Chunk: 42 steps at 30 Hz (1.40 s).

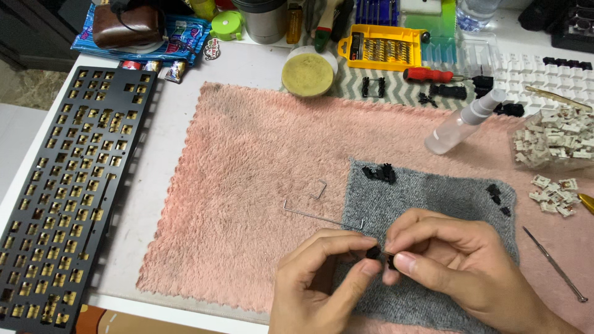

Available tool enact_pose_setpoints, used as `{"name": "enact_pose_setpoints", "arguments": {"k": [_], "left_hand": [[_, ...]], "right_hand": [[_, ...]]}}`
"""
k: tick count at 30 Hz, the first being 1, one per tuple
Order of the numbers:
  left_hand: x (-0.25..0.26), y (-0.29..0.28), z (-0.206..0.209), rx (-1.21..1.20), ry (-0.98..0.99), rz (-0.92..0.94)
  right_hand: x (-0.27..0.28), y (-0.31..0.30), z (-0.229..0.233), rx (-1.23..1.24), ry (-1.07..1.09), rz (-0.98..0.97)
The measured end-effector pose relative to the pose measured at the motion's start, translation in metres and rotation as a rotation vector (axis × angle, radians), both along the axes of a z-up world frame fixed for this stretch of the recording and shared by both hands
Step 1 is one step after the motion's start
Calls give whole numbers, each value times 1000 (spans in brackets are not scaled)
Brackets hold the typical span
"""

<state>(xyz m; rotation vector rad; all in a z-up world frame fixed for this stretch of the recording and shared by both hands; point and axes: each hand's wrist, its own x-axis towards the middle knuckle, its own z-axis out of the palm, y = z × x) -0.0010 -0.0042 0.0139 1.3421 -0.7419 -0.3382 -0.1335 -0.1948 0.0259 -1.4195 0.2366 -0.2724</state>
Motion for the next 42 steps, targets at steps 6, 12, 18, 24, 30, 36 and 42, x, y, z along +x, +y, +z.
{"name": "enact_pose_setpoints", "arguments": {"k": [6,12,18,24,30,36,42], "left_hand": [[0,-1,4,-34,-45,-23],[1,2,-9,-56,-55,-19],[0,3,-13,-93,127,-23],[-4,1,-14,-123,121,-29],[-7,2,-16,-161,275,-20],[-6,4,-14,-150,373,-60],[-9,3,-18,-149,382,-32]], "right_hand": [[3,12,8,-214,-30,-87],[7,11,10,-420,-104,-83],[9,11,17,-495,-111,-57],[10,10,14,-497,-118,-77],[10,10,17,-467,-98,-34],[5,9,13,-333,-47,8],[12,4,20,-589,-152,60]]}}
